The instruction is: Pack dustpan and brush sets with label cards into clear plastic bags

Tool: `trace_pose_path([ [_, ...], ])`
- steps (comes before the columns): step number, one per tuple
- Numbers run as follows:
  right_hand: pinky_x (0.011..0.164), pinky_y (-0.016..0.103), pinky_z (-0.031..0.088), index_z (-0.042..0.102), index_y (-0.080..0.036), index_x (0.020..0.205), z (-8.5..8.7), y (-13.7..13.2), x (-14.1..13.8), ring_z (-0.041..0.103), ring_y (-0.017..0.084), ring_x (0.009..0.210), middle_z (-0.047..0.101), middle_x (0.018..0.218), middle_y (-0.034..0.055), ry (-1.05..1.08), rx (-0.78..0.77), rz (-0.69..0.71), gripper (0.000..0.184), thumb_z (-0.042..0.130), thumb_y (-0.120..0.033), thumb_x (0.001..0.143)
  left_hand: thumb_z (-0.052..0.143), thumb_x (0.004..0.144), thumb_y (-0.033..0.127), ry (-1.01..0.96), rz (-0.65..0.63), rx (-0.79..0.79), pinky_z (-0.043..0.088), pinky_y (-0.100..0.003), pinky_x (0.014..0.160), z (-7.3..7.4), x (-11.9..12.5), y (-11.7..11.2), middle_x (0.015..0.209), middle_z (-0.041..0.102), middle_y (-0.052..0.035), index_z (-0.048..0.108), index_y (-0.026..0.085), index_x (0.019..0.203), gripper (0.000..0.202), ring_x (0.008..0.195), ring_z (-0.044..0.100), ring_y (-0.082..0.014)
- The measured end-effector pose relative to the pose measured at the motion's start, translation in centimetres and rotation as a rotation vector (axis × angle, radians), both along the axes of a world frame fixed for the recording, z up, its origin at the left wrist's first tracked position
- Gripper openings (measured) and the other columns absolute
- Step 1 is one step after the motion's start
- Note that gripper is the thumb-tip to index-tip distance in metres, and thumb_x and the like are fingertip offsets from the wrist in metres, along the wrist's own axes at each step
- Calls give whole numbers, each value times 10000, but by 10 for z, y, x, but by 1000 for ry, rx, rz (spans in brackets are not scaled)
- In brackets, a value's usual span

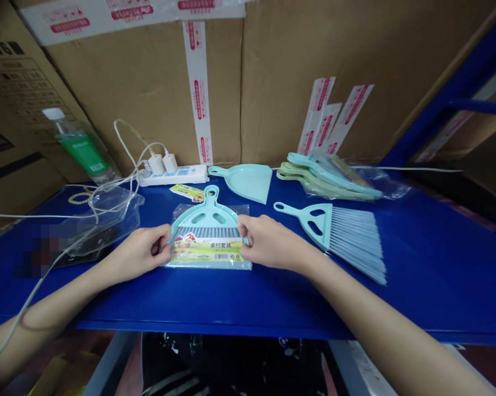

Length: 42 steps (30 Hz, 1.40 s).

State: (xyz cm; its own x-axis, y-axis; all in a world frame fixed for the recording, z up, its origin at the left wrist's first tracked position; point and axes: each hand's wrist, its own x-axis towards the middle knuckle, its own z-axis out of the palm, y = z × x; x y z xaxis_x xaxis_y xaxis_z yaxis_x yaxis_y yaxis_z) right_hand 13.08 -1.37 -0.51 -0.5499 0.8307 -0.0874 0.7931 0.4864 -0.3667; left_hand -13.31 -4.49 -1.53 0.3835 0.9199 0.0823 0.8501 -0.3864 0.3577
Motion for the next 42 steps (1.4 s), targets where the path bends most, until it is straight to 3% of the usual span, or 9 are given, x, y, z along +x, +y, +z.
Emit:
trace_pose_path([
  [6,521,277,251,281,-240,691,-2,0,-1,383,112,493,446,516,-78,44,-73,-14,258,484,-82,660,373,687,195,-12,-80,29,228,-238,514,-1,-2,2,519,325,71,230,221,595,172,476,287,-96],
  [13,503,272,243,279,-233,638,1,-3,-5,382,122,532,446,534,-46,-25,69,-27,243,492,-117,643,362,704,197,-13,-56,57,225,-241,505,-1,-2,0,510,303,68,228,222,587,179,473,295,-100],
  [17,487,265,251,301,-231,655,3,-3,-2,397,117,515,474,544,-40,-17,27,-1,198,464,-128,698,351,726,192,-6,-67,61,234,-238,499,2,-2,-1,513,318,65,235,223,592,180,466,322,-102],
  [26,497,260,267,304,-234,685,7,-4,-1,432,121,521,490,558,-44,-57,2,10,205,433,-124,799,343,870,290,32,-40,63,261,-238,496,4,-3,-2,512,370,63,298,219,610,273,452,374,-108],
  [32,486,254,244,358,-226,706,4,-2,-2,425,122,496,476,539,-40,-82,153,16,160,455,-201,830,353,914,334,50,-21,131,298,-232,507,2,-3,-3,561,448,50,412,208,666,284,491,439,-113],
  [35,508,261,285,487,-198,818,0,-3,-4,474,143,534,541,595,-7,-60,296,112,33,460,-184,830,382,924,309,23,-90,214,336,-229,528,1,-2,-5,638,503,35,500,192,749,240,526,463,-104],
  [39,675,306,392,621,-183,988,-5,-5,-12,564,175,712,642,795,54,6,386,349,275,410,-79,847,371,956,260,105,-278,392,384,-274,641,-1,0,-7,799,578,-28,620,202,973,257,706,515,-148],
  [42,700,321,402,653,-226,1114,-9,-6,-16,550,175,691,620,752,35,-45,394,460,425,394,-37,835,389,948,210,233,-330,495,363,-300,649,-5,2,-7,808,559,-40,640,253,1096,295,744,483,-178],
])
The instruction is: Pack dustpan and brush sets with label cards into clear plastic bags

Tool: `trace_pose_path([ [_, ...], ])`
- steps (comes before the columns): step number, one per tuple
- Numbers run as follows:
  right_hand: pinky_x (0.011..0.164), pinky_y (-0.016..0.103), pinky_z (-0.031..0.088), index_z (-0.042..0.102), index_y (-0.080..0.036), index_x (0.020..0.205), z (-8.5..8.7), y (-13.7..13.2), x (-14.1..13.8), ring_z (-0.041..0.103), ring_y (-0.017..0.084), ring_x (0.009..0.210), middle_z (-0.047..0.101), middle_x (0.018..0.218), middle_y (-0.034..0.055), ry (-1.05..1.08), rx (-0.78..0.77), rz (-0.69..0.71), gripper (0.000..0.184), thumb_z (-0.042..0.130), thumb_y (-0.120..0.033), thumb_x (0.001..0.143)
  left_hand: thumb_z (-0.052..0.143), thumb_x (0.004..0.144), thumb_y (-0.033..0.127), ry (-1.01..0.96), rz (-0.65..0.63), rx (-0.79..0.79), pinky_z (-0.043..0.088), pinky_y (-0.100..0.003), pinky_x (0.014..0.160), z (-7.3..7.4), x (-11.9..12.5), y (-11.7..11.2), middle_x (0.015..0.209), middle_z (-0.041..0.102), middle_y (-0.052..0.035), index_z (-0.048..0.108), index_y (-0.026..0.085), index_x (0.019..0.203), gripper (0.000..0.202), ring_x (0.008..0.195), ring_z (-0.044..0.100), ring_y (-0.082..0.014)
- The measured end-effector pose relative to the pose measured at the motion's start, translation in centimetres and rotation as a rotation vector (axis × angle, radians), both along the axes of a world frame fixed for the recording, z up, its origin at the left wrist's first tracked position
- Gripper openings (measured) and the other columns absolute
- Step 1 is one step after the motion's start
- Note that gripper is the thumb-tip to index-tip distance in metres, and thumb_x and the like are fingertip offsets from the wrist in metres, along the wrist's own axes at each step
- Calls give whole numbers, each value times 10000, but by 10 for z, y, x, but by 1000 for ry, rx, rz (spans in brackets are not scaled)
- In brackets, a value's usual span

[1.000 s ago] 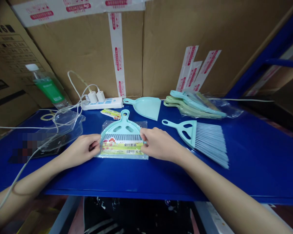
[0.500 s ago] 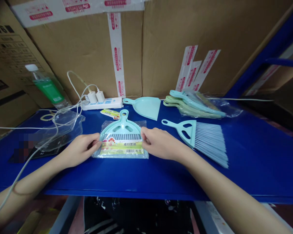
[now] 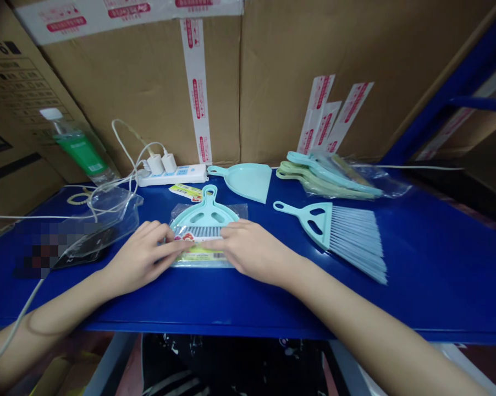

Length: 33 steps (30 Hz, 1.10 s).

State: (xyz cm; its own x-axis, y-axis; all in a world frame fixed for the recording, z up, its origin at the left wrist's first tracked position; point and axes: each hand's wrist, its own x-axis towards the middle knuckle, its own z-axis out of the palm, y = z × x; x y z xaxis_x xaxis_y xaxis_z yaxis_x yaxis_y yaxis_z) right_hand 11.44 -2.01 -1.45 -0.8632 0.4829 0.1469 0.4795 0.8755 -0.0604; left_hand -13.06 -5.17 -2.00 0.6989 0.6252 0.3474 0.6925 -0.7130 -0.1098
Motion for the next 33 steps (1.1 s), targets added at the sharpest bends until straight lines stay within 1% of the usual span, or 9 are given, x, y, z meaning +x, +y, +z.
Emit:
trace_pose_path([
  [2,696,322,405,649,-242,1166,-2,0,-1,540,176,679,607,723,30,-34,10,10,482,396,-22,820,400,933,172,61,-6,-12,373,-303,666,-2,1,0,832,548,-40,633,284,1140,332,758,474,-179],
  [4,697,321,405,658,-246,1171,-1,0,-1,543,179,688,609,712,31,-50,6,9,498,405,-15,809,407,916,144,106,-5,-51,387,-302,687,-2,1,0,855,542,-37,636,300,1144,358,771,474,-174],
  [10,719,334,407,708,-265,1094,10,-1,4,574,185,711,647,699,32,-70,-53,-48,431,466,-53,808,423,872,92,110,8,-74,378,-306,681,1,3,-1,852,562,-46,658,256,1104,369,774,493,-181],
  [14,733,342,422,726,-255,1056,15,-1,10,609,182,721,704,758,38,-68,-117,-84,423,440,-56,816,422,854,90,104,31,-104,374,-312,685,3,4,-2,832,571,-45,667,248,1090,375,766,499,-184],
  [21,714,335,461,752,-242,968,15,1,19,659,191,771,755,911,36,-24,-162,-138,411,437,-56,781,421,849,124,81,45,-79,372,-328,682,6,2,-2,760,542,-45,717,234,963,336,727,470,-191],
  [28,695,321,470,762,-246,914,19,3,30,668,192,775,757,878,21,-71,-196,-245,378,454,-72,779,420,850,136,50,53,-66,335,-313,631,8,0,-1,710,520,-34,726,219,836,317,669,436,-175],
  [33,679,311,456,755,-239,884,21,4,33,661,186,779,752,882,22,-84,-224,-280,360,451,-77,781,409,846,132,47,78,-50,325,-312,611,10,-3,-1,686,519,-34,678,195,693,316,659,433,-173],
])
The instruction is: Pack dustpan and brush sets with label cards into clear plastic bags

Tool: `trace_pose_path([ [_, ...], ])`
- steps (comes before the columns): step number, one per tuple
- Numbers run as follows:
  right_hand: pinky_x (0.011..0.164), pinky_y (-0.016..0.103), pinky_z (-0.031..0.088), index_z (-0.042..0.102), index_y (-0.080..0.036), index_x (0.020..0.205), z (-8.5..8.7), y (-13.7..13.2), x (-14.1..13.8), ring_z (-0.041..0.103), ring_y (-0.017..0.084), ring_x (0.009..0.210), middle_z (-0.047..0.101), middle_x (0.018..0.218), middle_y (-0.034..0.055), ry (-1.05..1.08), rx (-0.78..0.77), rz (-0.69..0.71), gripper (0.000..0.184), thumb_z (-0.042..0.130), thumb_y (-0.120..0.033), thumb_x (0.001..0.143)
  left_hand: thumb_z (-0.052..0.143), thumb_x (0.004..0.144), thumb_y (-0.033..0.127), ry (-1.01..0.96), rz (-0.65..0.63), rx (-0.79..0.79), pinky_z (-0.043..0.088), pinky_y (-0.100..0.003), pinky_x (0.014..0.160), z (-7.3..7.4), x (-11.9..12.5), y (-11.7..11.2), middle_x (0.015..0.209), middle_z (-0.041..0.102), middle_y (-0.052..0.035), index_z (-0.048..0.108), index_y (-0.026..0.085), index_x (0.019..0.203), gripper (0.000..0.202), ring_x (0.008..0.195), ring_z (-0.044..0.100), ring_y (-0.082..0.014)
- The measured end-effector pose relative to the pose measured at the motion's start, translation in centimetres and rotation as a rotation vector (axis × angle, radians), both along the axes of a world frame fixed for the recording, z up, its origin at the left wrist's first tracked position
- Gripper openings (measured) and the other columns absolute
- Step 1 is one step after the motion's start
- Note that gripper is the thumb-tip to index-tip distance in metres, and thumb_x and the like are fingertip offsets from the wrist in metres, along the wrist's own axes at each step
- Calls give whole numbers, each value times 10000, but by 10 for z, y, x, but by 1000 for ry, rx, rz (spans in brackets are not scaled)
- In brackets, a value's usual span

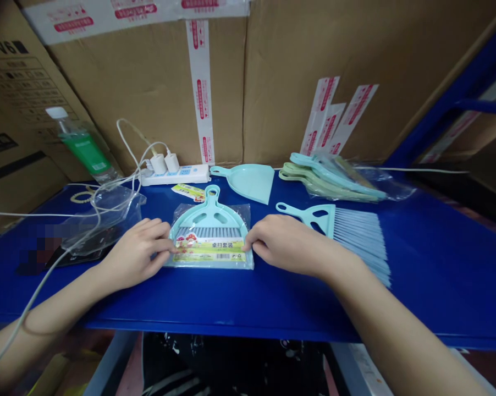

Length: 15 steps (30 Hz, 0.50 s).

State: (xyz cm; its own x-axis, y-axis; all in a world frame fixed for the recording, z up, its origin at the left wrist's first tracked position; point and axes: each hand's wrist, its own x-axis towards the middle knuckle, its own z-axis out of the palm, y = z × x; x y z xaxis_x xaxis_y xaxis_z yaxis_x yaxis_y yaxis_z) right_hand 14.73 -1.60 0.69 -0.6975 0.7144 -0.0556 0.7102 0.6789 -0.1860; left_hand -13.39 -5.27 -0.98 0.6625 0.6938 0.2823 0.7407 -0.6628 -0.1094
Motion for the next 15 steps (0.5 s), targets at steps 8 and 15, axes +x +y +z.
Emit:
trace_pose_path([
  [8,581,287,347,587,-204,670,-1,0,-12,588,174,636,636,642,27,-46,76,18,280,372,-139,838,412,815,112,-16,16,6,342,-303,602,-1,-1,0,667,525,-22,603,177,641,266,644,459,-167],
  [15,569,291,300,479,-209,680,-5,-2,-14,520,168,599,561,627,24,3,41,31,219,368,-227,867,384,794,99,-16,50,11,365,-297,594,-2,-1,0,642,517,-14,543,180,643,234,614,463,-164],
])
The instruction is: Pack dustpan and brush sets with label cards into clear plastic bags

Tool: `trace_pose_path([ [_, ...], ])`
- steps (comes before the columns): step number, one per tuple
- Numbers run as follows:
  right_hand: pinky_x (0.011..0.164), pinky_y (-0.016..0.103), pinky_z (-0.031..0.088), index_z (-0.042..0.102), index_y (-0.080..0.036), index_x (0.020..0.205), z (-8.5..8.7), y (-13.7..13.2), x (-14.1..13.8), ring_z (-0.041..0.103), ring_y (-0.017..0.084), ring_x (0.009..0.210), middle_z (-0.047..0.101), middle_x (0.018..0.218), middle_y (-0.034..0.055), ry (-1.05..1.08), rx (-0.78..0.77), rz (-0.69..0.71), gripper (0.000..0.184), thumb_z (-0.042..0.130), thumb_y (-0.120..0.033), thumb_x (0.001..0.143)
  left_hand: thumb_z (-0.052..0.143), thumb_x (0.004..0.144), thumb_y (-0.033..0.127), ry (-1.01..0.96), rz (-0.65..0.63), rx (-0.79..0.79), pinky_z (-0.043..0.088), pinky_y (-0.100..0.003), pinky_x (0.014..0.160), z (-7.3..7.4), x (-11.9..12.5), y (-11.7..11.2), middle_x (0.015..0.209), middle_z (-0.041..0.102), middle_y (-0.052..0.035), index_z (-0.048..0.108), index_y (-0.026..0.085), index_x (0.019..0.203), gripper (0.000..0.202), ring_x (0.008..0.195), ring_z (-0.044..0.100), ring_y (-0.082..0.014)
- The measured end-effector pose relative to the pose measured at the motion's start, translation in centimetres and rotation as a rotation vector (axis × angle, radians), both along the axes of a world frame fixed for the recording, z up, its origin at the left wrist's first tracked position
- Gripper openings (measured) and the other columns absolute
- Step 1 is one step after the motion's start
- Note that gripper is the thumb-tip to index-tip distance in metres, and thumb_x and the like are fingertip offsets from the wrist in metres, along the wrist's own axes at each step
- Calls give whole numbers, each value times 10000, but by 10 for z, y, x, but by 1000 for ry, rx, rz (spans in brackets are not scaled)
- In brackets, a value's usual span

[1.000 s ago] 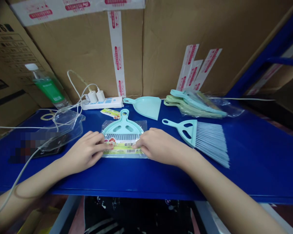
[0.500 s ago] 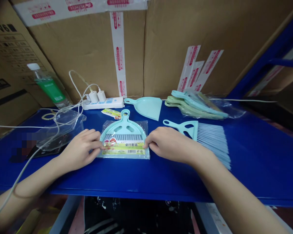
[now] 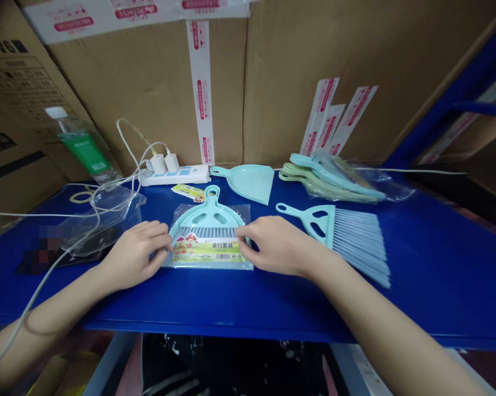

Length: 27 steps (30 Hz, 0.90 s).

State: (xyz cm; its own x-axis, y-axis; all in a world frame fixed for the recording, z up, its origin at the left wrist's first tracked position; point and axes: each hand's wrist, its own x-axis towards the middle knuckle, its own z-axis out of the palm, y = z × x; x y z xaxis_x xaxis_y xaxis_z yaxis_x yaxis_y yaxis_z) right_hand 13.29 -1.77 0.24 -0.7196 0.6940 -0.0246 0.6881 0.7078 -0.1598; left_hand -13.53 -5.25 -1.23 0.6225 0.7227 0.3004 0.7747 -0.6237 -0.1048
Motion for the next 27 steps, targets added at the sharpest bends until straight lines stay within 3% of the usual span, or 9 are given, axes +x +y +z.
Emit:
trace_pose_path([
  [6,525,276,265,414,-221,648,-2,2,-2,421,130,490,470,538,-23,32,-118,-65,241,396,-260,885,338,837,147,12,92,-106,383,-294,587,1,2,1,670,534,-13,500,188,684,226,594,481,-160],
  [13,506,275,317,382,-230,802,-2,0,-1,501,155,536,515,594,-27,114,-211,-192,77,440,-229,853,390,810,189,-82,167,-228,374,-263,559,1,2,0,651,549,17,489,195,744,118,543,508,-133],
  [18,509,276,453,375,-215,957,-10,10,-3,568,135,508,471,618,-74,523,-395,-328,162,460,-191,822,412,793,198,-176,184,-278,349,-231,502,3,1,-1,571,526,44,479,204,732,91,495,505,-121],
  [23,582,311,591,333,-218,1263,-17,19,-10,662,165,675,562,856,-9,1048,-650,-518,545,583,-251,780,407,839,247,-290,120,-309,370,-225,512,2,3,-4,602,557,37,491,201,746,133,514,521,-112],
  [27,759,346,595,518,-209,1159,-25,23,-15,662,202,899,654,1018,65,1291,-865,-510,397,618,-252,778,399,870,270,-345,61,-296,397,-234,535,0,6,-6,665,572,26,505,200,834,132,565,544,-119],
])
